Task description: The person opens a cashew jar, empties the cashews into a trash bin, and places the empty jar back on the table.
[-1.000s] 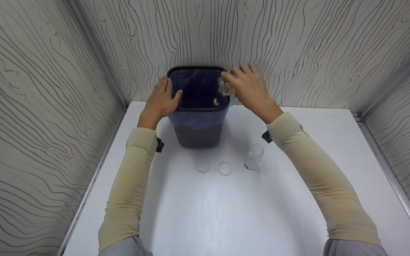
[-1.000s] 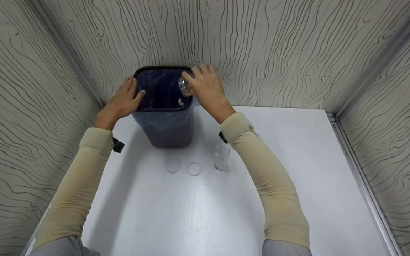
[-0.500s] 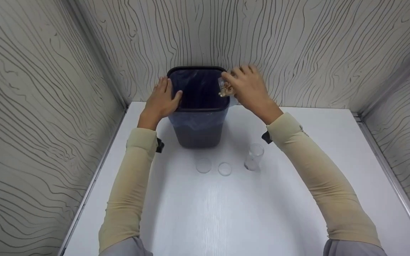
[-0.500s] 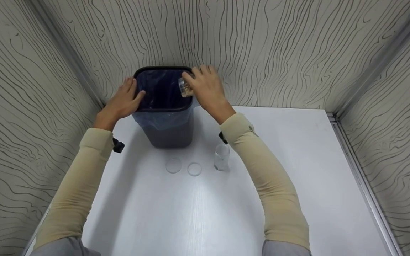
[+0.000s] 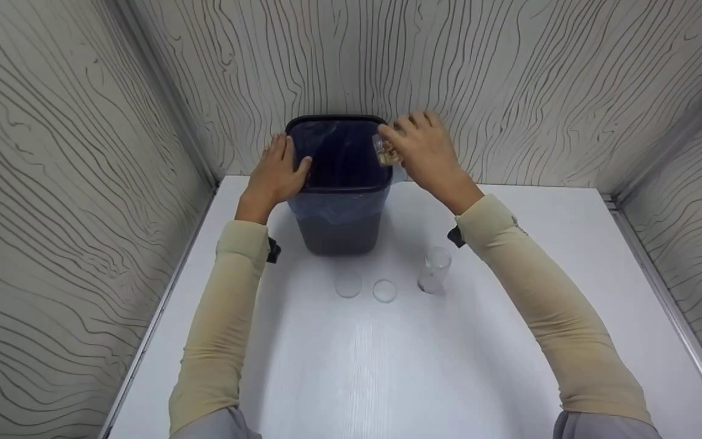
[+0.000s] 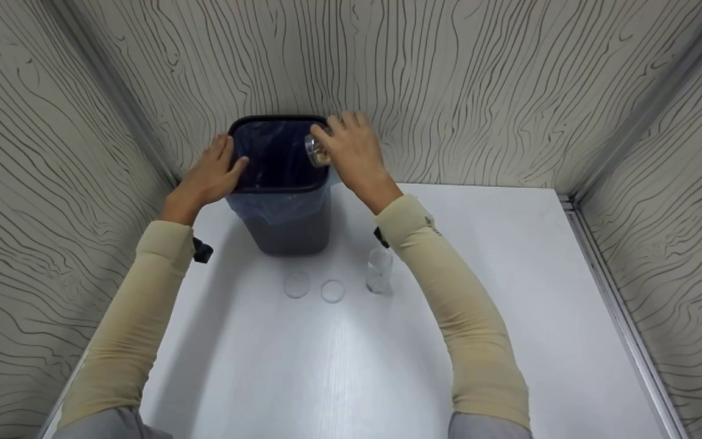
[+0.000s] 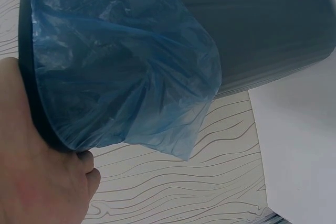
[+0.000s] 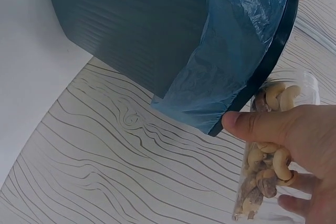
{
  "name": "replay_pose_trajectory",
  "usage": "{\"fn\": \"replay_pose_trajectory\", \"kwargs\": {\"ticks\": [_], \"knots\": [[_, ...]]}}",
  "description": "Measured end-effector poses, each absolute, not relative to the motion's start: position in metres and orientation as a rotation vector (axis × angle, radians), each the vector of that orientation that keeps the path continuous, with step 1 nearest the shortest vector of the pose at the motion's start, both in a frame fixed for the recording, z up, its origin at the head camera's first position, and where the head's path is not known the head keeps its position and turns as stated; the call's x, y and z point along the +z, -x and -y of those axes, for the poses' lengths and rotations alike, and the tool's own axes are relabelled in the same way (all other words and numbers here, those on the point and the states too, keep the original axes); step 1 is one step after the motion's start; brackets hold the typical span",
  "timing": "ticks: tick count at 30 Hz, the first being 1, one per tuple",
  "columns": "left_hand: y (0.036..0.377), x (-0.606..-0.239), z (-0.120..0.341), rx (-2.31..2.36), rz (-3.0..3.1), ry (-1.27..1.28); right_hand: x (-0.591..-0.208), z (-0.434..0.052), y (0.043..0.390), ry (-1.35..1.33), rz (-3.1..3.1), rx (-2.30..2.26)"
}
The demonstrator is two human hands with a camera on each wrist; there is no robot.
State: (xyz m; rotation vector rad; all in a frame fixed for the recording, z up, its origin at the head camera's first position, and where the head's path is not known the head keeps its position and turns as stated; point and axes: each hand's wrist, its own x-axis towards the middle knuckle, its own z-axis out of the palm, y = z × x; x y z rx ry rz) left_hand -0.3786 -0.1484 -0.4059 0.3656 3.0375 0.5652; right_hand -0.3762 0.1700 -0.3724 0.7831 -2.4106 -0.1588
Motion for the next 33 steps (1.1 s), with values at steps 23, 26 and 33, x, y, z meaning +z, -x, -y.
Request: {"fn": "replay_pose_trajectory", "kwargs": {"ticks": [23, 26, 33], "knots": [[0.3789, -0.4063, 0.1494, 0.564, -3.054, -0.380, -0.3750, -0.1694, 0.3782, -0.819, 2.346, -0.121], [0.3786, -0.4057, 0.1494, 0.571, -3.051, -0.382, -0.3747, -0.1690, 0.3780, -0.824, 2.348, -0.114], [0.3780, -0.4057, 0.1492, 0.572, -3.047, -0.381, -0.3730, -0.1686, 0.3767, -0.821, 2.383, -0.122]]}}
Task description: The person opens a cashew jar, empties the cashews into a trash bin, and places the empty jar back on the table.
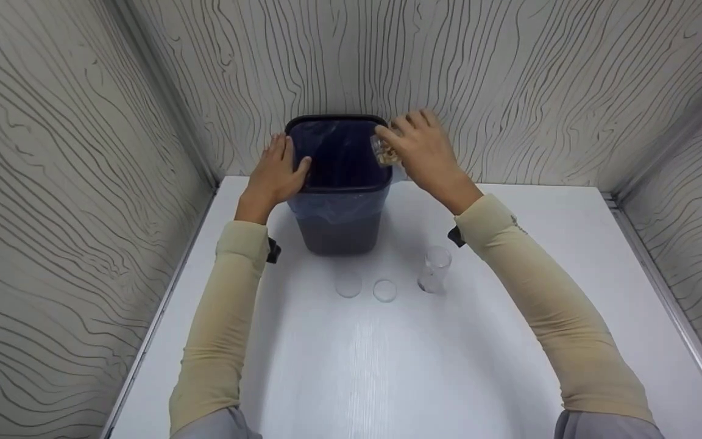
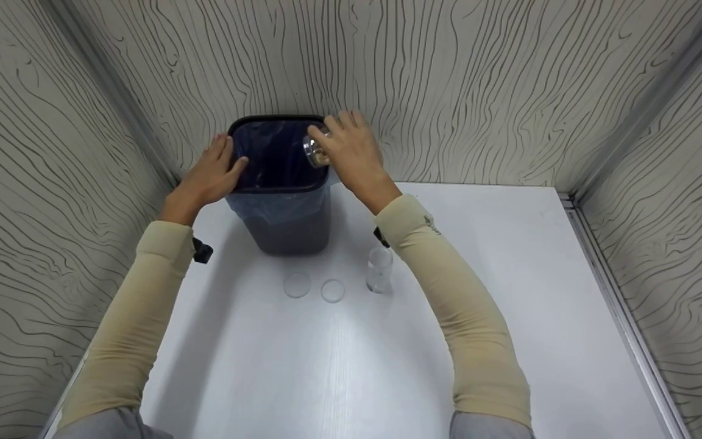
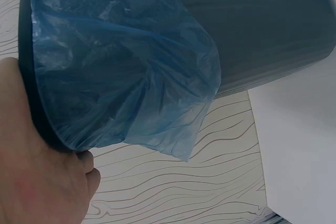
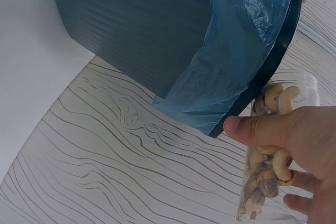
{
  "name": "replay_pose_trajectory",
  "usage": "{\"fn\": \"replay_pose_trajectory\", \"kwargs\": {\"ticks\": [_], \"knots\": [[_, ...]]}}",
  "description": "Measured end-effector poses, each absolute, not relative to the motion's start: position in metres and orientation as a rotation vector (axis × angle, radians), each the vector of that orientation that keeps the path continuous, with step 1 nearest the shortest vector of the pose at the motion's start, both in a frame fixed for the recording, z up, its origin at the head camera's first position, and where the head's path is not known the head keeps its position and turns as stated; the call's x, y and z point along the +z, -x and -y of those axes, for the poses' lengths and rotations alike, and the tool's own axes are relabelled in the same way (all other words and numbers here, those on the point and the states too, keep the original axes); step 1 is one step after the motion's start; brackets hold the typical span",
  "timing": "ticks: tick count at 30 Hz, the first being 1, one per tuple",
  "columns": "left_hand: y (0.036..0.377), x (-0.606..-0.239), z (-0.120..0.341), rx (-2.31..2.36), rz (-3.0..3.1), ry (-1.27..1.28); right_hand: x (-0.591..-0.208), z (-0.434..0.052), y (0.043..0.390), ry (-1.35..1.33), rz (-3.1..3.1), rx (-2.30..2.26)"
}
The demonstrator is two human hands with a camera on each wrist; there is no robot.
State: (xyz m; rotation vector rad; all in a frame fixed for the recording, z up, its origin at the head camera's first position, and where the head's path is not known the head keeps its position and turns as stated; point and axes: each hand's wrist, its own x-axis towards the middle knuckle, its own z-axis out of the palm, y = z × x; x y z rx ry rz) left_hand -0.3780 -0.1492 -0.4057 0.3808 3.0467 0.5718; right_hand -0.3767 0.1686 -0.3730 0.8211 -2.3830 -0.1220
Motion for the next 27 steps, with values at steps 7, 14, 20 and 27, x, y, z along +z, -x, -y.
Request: {"fn": "replay_pose_trajectory", "kwargs": {"ticks": [7, 14, 20, 27], "knots": [[0.3788, -0.4059, 0.1487, 0.581, -3.048, -0.384, -0.3713, -0.1681, 0.3762, -0.813, 2.419, -0.170], [0.3783, -0.4047, 0.1486, 0.574, -3.055, -0.391, -0.3709, -0.1669, 0.3760, -0.805, 2.411, -0.200], [0.3789, -0.4047, 0.1485, 0.566, -3.056, -0.392, -0.3716, -0.1664, 0.3761, -0.806, 2.397, -0.209], [0.3788, -0.4068, 0.1486, 0.570, -3.039, -0.367, -0.3758, -0.1673, 0.3773, -0.815, 2.375, -0.128]]}}
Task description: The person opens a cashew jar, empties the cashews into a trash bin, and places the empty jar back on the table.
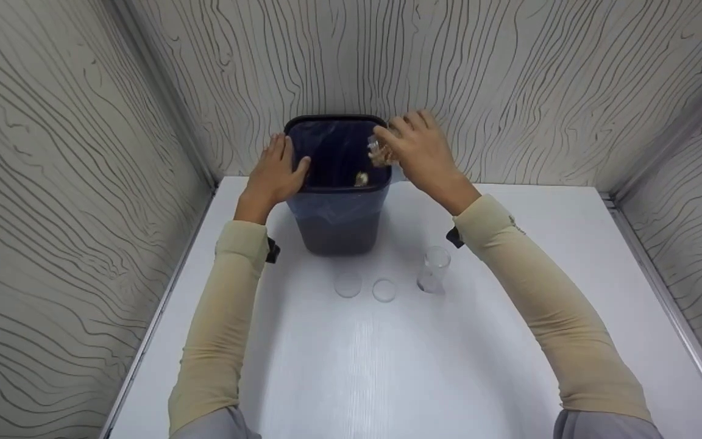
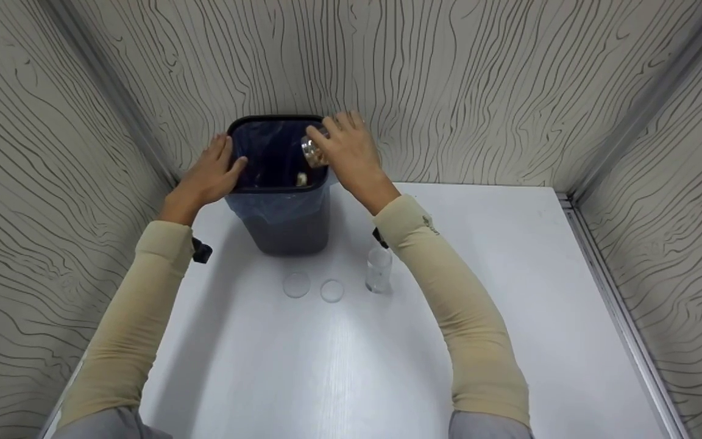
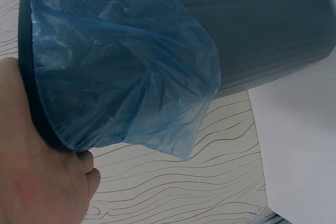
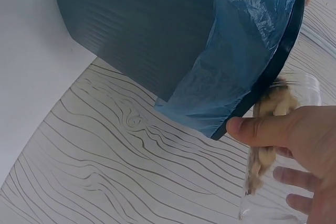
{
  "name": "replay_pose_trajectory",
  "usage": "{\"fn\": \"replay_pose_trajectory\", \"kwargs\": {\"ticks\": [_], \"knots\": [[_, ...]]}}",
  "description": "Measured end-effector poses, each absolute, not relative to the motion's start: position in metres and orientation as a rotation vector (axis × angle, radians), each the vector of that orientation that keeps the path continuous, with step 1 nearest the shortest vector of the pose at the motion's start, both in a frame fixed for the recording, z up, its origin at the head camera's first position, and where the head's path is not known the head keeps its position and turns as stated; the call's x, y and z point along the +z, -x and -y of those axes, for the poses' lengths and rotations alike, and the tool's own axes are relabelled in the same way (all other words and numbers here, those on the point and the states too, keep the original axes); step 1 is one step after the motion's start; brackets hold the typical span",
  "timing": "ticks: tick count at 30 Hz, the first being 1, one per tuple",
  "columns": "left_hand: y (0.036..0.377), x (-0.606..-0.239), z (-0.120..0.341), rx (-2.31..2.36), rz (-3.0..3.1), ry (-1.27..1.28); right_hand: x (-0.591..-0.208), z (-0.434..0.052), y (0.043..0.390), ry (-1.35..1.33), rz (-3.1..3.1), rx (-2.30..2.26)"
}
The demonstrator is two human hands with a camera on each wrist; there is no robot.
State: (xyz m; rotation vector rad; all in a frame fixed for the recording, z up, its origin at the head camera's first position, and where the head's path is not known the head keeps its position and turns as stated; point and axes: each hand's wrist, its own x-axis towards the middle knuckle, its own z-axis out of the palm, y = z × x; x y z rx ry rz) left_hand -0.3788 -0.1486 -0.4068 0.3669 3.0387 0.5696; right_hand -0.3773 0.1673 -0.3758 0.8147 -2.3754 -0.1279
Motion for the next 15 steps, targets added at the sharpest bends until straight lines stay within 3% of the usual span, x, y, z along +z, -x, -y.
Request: {"fn": "replay_pose_trajectory", "kwargs": {"ticks": [15], "knots": [[0.3791, -0.4068, 0.1485, 0.559, -3.045, -0.363, -0.3782, -0.1677, 0.3790, -0.816, 2.365, -0.096]]}}
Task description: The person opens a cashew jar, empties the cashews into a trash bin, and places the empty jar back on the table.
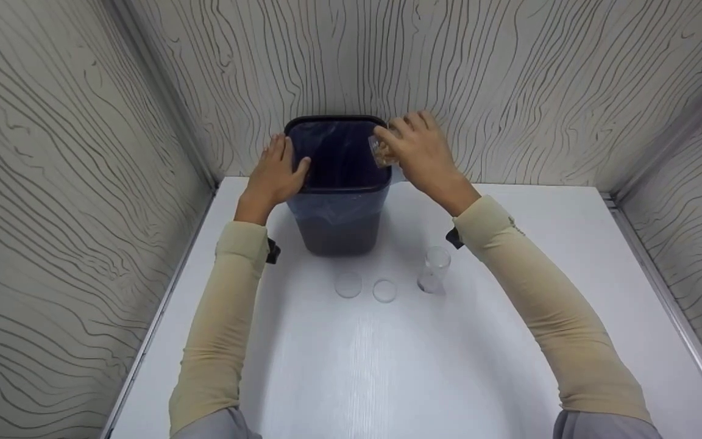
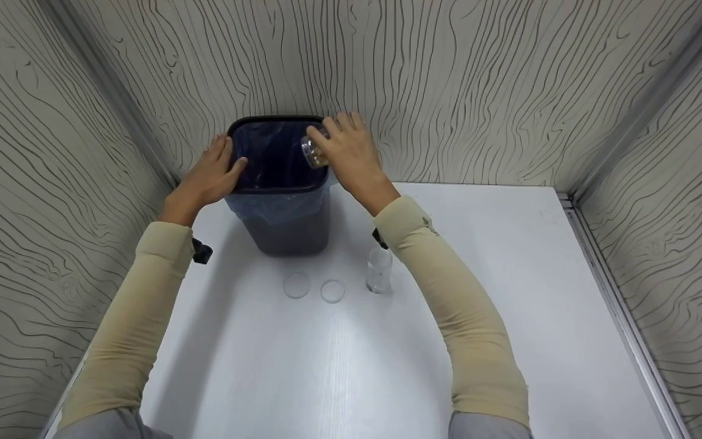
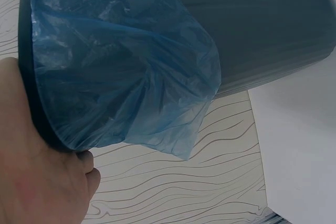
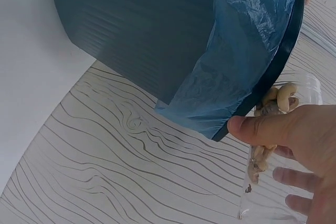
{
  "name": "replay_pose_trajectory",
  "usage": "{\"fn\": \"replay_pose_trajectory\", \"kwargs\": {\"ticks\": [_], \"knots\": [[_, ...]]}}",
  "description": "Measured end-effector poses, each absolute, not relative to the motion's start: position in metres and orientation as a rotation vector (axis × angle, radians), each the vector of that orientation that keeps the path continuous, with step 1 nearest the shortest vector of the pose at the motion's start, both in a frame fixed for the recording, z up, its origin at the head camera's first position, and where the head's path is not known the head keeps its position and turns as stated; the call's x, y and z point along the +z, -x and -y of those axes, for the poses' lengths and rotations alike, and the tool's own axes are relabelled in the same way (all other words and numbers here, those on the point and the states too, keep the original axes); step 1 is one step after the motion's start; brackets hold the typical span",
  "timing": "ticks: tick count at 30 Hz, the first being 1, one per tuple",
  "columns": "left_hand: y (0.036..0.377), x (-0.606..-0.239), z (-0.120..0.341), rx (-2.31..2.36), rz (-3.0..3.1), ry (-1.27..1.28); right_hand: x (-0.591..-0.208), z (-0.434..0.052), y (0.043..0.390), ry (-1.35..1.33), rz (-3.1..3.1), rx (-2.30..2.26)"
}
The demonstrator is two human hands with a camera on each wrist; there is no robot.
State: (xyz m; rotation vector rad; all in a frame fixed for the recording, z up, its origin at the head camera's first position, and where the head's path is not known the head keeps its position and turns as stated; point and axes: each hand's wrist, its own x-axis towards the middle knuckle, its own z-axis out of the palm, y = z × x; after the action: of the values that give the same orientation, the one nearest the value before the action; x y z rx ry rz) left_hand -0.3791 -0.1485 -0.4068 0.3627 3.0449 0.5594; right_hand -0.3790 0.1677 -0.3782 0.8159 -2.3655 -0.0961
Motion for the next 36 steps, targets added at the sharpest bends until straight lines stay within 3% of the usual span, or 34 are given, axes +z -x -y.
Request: {"fn": "replay_pose_trajectory", "kwargs": {"ticks": [36], "knots": [[0.3783, -0.4070, 0.1483, 0.569, -3.051, -0.365, -0.3754, -0.1671, 0.3788, -0.817, 2.307, -0.150]]}}
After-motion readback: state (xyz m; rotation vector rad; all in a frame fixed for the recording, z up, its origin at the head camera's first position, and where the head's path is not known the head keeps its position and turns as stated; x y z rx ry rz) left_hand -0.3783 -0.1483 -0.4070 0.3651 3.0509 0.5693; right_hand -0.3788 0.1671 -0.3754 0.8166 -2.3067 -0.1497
